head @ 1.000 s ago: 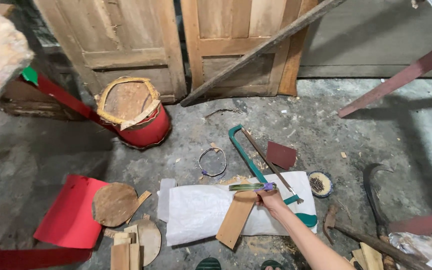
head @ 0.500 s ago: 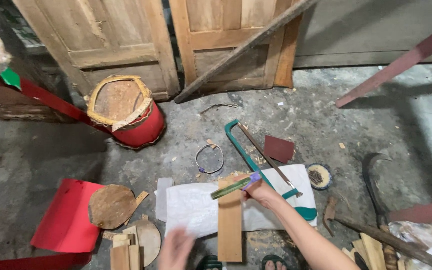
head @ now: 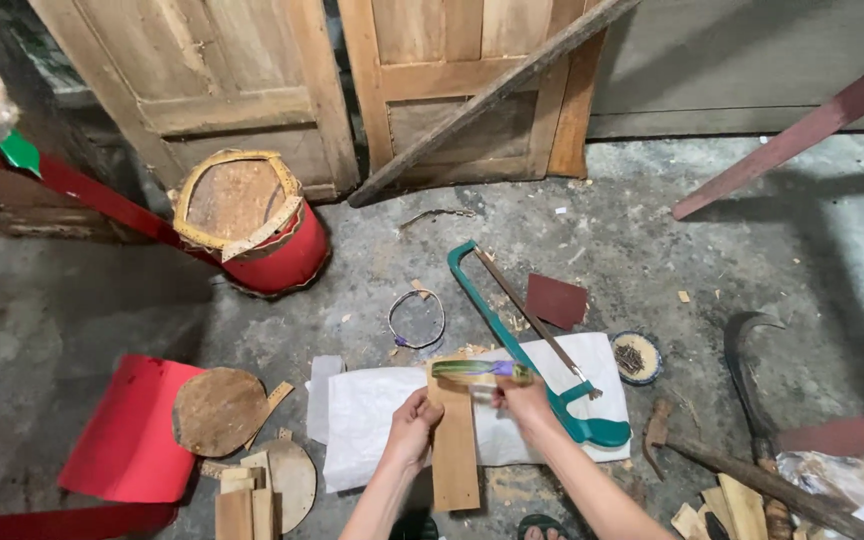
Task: Repairing a wooden instrument component using a hammer and small tools while sitting on the floor.
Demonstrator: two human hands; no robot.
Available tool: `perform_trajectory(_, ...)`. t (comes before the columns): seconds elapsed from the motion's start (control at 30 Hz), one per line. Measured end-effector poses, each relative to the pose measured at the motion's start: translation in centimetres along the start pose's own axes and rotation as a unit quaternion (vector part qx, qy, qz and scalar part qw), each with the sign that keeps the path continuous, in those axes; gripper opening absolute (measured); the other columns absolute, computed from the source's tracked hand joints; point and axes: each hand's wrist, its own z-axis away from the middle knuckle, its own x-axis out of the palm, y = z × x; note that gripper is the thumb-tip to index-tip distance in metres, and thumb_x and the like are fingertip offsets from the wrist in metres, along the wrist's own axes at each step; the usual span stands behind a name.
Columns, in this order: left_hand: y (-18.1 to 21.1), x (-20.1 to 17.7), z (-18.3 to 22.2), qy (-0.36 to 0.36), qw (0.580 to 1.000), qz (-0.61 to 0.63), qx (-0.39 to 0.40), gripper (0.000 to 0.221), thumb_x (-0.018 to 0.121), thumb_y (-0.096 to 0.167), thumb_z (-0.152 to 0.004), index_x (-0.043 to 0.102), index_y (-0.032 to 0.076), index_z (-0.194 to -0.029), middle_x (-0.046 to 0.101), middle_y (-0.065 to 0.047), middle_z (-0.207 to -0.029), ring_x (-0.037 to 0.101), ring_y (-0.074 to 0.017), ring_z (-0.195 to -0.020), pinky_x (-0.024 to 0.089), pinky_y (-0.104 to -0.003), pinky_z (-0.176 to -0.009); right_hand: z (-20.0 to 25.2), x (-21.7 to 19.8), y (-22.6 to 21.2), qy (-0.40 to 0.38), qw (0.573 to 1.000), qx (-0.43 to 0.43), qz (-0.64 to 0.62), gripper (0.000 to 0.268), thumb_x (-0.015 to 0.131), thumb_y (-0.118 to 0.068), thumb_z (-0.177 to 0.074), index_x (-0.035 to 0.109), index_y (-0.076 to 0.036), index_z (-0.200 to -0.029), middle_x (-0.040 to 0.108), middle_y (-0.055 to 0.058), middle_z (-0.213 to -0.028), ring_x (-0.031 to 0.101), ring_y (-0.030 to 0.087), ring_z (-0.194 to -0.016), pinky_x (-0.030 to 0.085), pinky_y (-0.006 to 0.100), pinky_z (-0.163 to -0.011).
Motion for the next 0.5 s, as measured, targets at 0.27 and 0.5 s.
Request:
perform_trajectory(0.27,-2.3,-1.8,-2.6,0.046,0.997,-0.065,0.021,0.034,0.063,-0.005,-0.090,0.072,0.002,-0.122,0.071,-0.007,-0.086,0.064,-0.0170,-0.077,0.052,-0.031,-0.074,-0.9,-1.1,3.0,-0.044,0.979,0.058,-0.188,0.023,0.062,0.003,-0.100,0.070,0.009,-0.120,0.069,0.026,-0.085,0.068,0.029,-0.074,0.060,0.037,-0.072)
perform_trajectory(0.5,-1.0,-0.3,-1.7,0.175,0.917,-0.356,0.035,0.037,0.063,0.014,-0.086,0.074,0.018,-0.122,0.061,0.006,-0.069,0.055,-0.0100,-0.069,0.046,-0.025,-0.076,-3.1,-0.1,4.6,-0.049,0.977,0.009,-0.207,0.024,0.068,-0.001,-0.096,0.069,0.010,-0.118,0.071,0.031,-0.084,0.072,0.031,-0.075,0.063,0.041,-0.078)
